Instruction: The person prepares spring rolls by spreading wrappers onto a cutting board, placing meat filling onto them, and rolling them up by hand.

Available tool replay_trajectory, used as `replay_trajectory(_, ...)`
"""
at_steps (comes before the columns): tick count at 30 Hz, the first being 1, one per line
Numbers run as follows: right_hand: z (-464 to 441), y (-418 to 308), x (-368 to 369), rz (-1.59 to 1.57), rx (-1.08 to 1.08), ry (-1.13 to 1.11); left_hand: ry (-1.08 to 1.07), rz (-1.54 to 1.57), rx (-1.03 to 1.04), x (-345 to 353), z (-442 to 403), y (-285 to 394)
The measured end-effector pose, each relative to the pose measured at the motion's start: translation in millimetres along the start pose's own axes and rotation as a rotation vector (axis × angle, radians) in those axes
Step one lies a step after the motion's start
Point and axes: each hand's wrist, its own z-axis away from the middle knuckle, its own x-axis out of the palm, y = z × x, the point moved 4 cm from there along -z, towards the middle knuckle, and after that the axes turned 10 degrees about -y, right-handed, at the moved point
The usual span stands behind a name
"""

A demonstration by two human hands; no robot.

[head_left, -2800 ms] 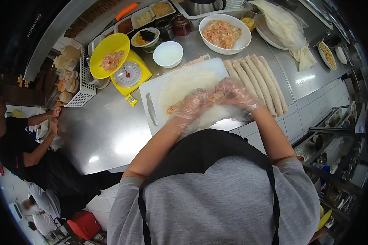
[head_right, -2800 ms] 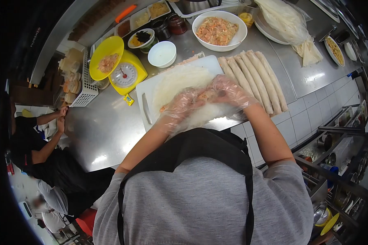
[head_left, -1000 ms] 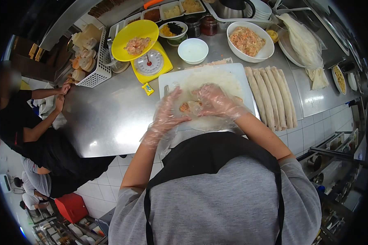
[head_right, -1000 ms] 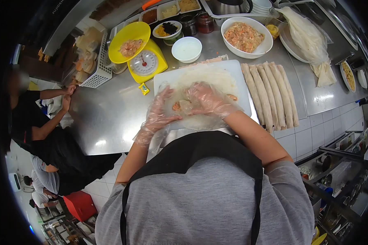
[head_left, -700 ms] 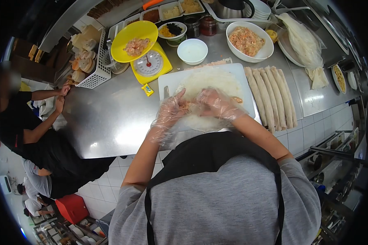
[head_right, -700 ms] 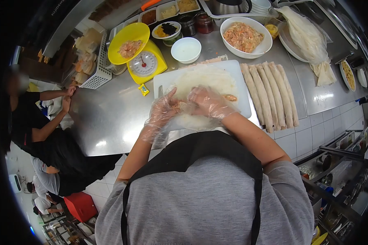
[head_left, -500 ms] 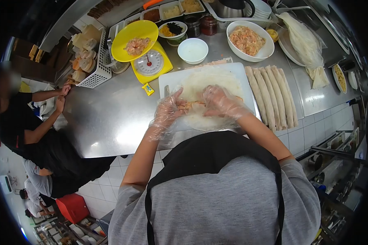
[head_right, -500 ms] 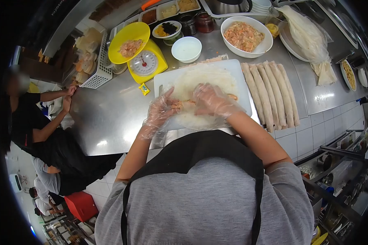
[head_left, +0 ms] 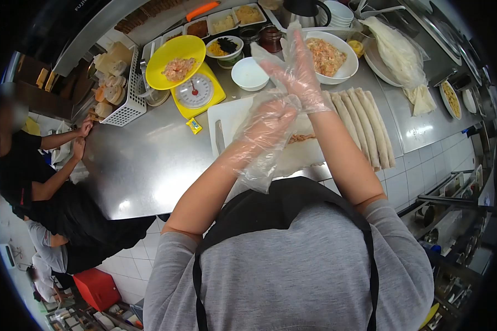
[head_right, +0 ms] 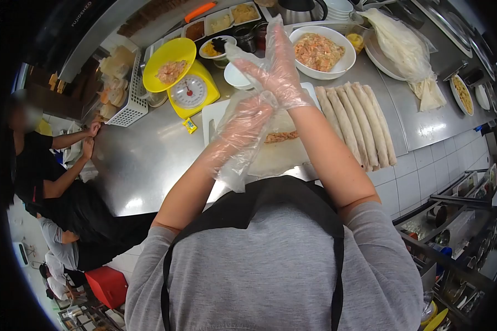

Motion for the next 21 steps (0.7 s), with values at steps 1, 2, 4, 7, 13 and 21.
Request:
replay_trajectory(1,-2,9,0,-0.214,0.026,0.066,-0.072,-0.067,-0.001,4,-3,0)
replay_trajectory(2,-5,13,-1,-0.147,-0.032,0.106,-0.075,-0.066,0.001,6,-4,1)
replay_trajectory(4,-6,-7,-13,0.122,-0.109,0.177,-0.143,-0.183,-0.039,9,-6,5)
replay_trajectory(7,-13,-37,-23,0.445,-0.262,0.244,-0.117,-0.227,-0.041,11,-3,12)
replay_trajectory(13,-24,-25,-35,0.349,-0.253,0.175,0.201,-0.467,0.376,-41,-4,9)
replay_trajectory(21,5,-88,15,-0.246,0.162,-0.800,0.481,0.685,0.832,-88,-16,119)
